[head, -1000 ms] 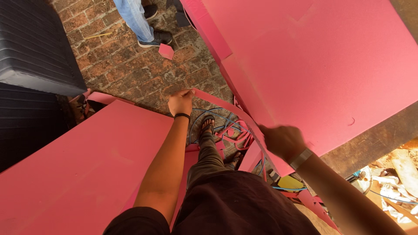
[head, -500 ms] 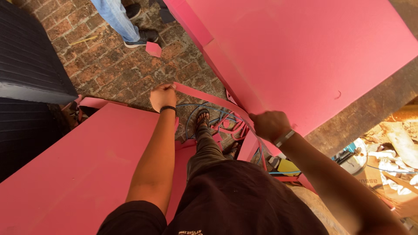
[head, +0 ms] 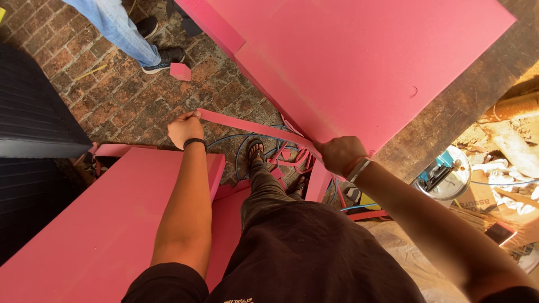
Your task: The person aligns and stacks long pink foam strips along the edges of large pink foam sheets on a workbench, pressing them flat and fitting pieces together. They lift and reposition the sheets, cut a thin foam strip with a knife, and carry a foam piece across the workshop toward a wooden frame with yellow foam.
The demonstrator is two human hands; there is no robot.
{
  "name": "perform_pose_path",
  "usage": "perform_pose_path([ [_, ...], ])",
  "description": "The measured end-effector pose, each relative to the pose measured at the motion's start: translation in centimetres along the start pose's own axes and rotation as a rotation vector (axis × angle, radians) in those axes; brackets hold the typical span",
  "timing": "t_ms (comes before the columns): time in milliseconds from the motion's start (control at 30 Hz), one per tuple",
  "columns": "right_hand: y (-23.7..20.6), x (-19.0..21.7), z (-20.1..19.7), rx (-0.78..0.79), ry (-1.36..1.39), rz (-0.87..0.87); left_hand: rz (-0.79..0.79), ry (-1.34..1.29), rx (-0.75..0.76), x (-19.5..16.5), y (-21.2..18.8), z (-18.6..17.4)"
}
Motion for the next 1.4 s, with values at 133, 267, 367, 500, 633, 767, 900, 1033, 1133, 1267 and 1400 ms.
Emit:
perform_pose_path([
  [133, -9.7, -5.3, 2.7, 0.168, -0.058, 0.044, -0.036, -0.024, 0.004, 0.4, -0.3, -0.3],
  [267, -11.8, -5.7, 3.8, 0.151, -0.042, 0.02, -0.046, -0.025, -0.024, 0.5, -0.4, -0.7],
  [367, -5.1, -1.9, 2.8, -0.011, 0.018, -0.025, -0.021, 0.014, -0.065, 0.5, -0.4, -1.4],
  [500, -4.9, -2.8, 4.6, 0.159, 0.032, 0.058, -0.009, 0.04, -0.064, 1.1, -0.2, -2.0],
  [633, -16.3, -8.4, 6.3, 0.094, 0.067, 0.061, -0.018, 0.11, -0.081, 2.1, -0.2, -2.3],
  [767, -15.1, -7.2, 8.1, 0.178, -0.016, 0.033, -0.077, 0.091, -0.119, 3.4, -0.7, -2.8],
  [900, -6.3, -3.3, 7.6, 0.199, 0.029, 0.052, -0.109, 0.117, -0.116, 3.9, -1.0, -3.5],
  [1033, -11.5, -5.6, 7.2, 0.154, 0.061, 0.032, -0.088, 0.148, -0.112, 4.1, -1.0, -3.6],
  [1133, -19.1, -8.8, 8.6, 0.211, 0.017, 0.086, -0.149, 0.139, -0.084, 4.9, -1.1, -3.2],
  [1267, -17.3, -7.5, 10.1, 0.147, 0.043, 0.063, -0.107, 0.126, -0.117, 4.8, -1.1, -3.4],
  [1400, -9.2, -4.6, 12.7, 0.191, 0.055, 0.049, -0.089, 0.132, -0.142, 3.8, -0.6, -4.4],
])
Point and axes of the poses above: each hand's wrist, its own y-axis towards the middle knuckle, its own z-axis out of the palm, x = y × z, the point moved 7 cm from there along y, towards the middle knuckle, and after that the axes turned 7 degrees about z, right-handed, at the moved point
